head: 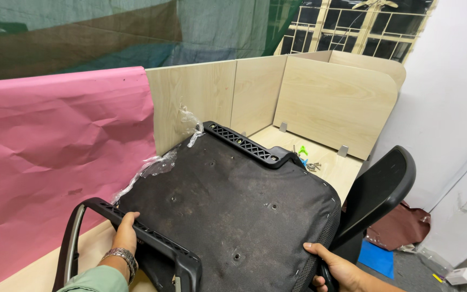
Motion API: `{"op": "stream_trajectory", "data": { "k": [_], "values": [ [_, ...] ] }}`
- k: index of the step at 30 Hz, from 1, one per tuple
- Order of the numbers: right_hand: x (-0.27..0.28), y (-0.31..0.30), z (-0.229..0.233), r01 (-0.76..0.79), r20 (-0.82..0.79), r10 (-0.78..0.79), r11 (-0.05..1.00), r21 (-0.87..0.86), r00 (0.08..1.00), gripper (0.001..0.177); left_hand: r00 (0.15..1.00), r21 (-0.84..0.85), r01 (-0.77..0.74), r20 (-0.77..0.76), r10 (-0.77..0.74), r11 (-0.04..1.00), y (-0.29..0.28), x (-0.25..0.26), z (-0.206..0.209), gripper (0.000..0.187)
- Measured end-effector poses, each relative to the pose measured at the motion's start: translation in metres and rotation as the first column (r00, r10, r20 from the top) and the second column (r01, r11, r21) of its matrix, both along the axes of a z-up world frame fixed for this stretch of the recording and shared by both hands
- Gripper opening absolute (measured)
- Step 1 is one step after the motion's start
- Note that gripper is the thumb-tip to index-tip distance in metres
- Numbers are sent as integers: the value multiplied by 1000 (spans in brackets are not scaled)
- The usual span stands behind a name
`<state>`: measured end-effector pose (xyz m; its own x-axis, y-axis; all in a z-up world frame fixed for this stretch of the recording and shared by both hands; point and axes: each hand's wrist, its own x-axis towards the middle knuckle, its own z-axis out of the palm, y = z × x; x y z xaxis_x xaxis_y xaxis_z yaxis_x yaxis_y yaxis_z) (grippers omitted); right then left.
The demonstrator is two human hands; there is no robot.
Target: The person uses a screwdriver to attach a black plastic frame to the underside of an office chair seat. They insert screws into multiple holes and tighten them, securing the frame to the seat.
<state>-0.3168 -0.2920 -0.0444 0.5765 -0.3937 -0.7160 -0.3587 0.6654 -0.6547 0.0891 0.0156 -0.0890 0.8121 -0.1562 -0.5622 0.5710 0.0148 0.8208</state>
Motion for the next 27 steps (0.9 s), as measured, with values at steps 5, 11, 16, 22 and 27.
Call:
{"op": "stream_trajectory", "data": {
  "k": [5, 11, 16, 22, 27],
  "values": [
    [0, 10, 3, 37, -54, -35, 999, 30, 998, 71, 994, 31, 97, 47, -99, 995, 4, 7, -13, 61],
    [1, 9, -2, 42, -18, -43, 997, -61, 999, 79, 995, 383, -85, 72, 62, 920, -15, 13, -7, 51],
    [-3, -11, -21, -35, -75, 19, 975, -220, 997, 71, 953, 140, -298, 97, 286, 944, -11, -28, 25, 37],
    [-16, -27, 28, -533, -307, 443, 773, -345, 842, 52, 955, -440, -294, -94, 283, 849, 13, -54, 89, 41],
    [25, 34, 121, -717, -217, 723, 508, -478, 656, 35, 981, -604, -187, -79, 176, 774, 37, -63, 124, 52]
  ]
}}
